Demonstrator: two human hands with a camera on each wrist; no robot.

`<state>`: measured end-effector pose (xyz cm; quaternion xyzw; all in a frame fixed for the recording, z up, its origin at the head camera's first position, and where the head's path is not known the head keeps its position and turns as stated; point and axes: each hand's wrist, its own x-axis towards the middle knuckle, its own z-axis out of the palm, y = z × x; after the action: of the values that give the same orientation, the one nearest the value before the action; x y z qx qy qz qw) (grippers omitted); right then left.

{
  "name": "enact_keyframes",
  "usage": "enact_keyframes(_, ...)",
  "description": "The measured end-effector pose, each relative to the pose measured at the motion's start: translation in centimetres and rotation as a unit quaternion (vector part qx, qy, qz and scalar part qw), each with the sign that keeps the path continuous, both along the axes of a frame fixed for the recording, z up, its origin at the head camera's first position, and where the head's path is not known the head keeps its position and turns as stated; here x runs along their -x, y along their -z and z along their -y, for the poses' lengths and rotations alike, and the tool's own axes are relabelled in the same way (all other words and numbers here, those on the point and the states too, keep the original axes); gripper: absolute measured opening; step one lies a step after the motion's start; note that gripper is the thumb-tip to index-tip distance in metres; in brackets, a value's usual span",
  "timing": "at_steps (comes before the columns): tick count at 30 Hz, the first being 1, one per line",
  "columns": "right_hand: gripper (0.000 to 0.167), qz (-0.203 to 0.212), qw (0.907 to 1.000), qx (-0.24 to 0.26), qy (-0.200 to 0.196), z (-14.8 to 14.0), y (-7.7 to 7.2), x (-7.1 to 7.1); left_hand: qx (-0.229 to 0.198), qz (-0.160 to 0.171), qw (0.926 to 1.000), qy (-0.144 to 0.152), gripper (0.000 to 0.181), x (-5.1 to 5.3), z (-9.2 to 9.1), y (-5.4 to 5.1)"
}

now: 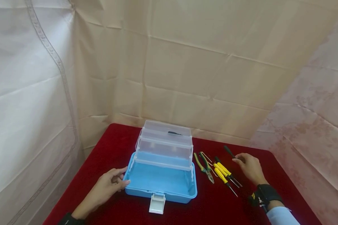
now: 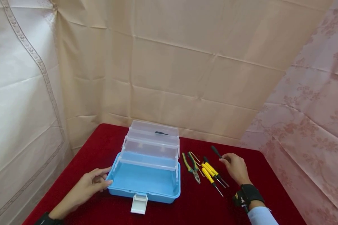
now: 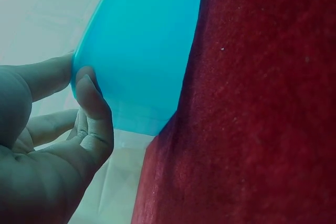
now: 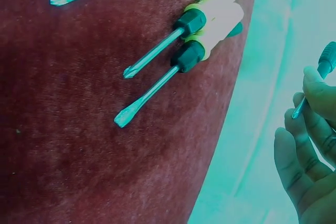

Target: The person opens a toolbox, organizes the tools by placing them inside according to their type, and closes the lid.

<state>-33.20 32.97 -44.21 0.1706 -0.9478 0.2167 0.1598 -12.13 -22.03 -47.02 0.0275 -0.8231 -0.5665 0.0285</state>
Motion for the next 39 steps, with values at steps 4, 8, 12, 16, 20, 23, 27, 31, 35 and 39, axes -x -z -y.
enact_keyframes(4,0.02,-0.002,1.0,0.006,0.001,0.4,-0.3,0.1,-0.001,-0.01,0.9999,0.012,0.065,0.0,0.1,0.1)
enact_keyframes(8,0.021,-0.001,1.0,0.008,-0.002,0.9,-0.4,0.3,-0.004,-0.014,0.9998,0.017,0.066,0.0,0.2,0.2)
enact_keyframes(12,0.021,-0.013,0.9999,0.006,-0.004,1.3,-0.4,0.5,-0.01,-0.018,0.9995,0.025,0.067,0.1,0.2,0.2)
enact_keyframes(16,0.02,-0.034,0.9993,0.005,-0.015,1.4,-0.3,0.6,-0.019,-0.016,0.9993,0.028,0.067,0.1,0.2,0.3)
enact_keyframes(20,0.019,-0.042,0.9988,0.005,-0.024,1.5,-0.3,0.7,-0.028,-0.011,0.9992,0.027,0.066,0.2,0.2,0.4)
enact_keyframes(23,0.02,-0.039,0.9988,0.007,-0.028,1.7,-0.3,0.8,-0.024,-0.012,0.9994,0.023,0.066,0.1,0.2,0.4)
enact_keyframes(27,0.021,-0.036,0.9989,0.007,-0.028,1.8,-0.4,0.7,-0.021,-0.01,0.9996,0.017,0.066,0.1,0.2,0.4)
enact_keyframes(31,0.021,-0.031,0.9991,0.008,-0.026,1.9,-0.4,0.7,-0.02,-0.004,0.9997,0.012,0.066,0.1,0.1,0.3)
enact_keyframes(35,0.021,-0.027,0.9993,0.01,-0.023,2.1,-0.5,0.7,-0.023,-0.003,0.9997,0.013,0.065,0.0,0.1,0.2)
enact_keyframes(39,0.023,-0.02,0.9995,0.012,-0.021,2.3,-0.7,0.8,-0.024,-0.008,0.9995,0.017,0.065,0.0,0.1,0.1)
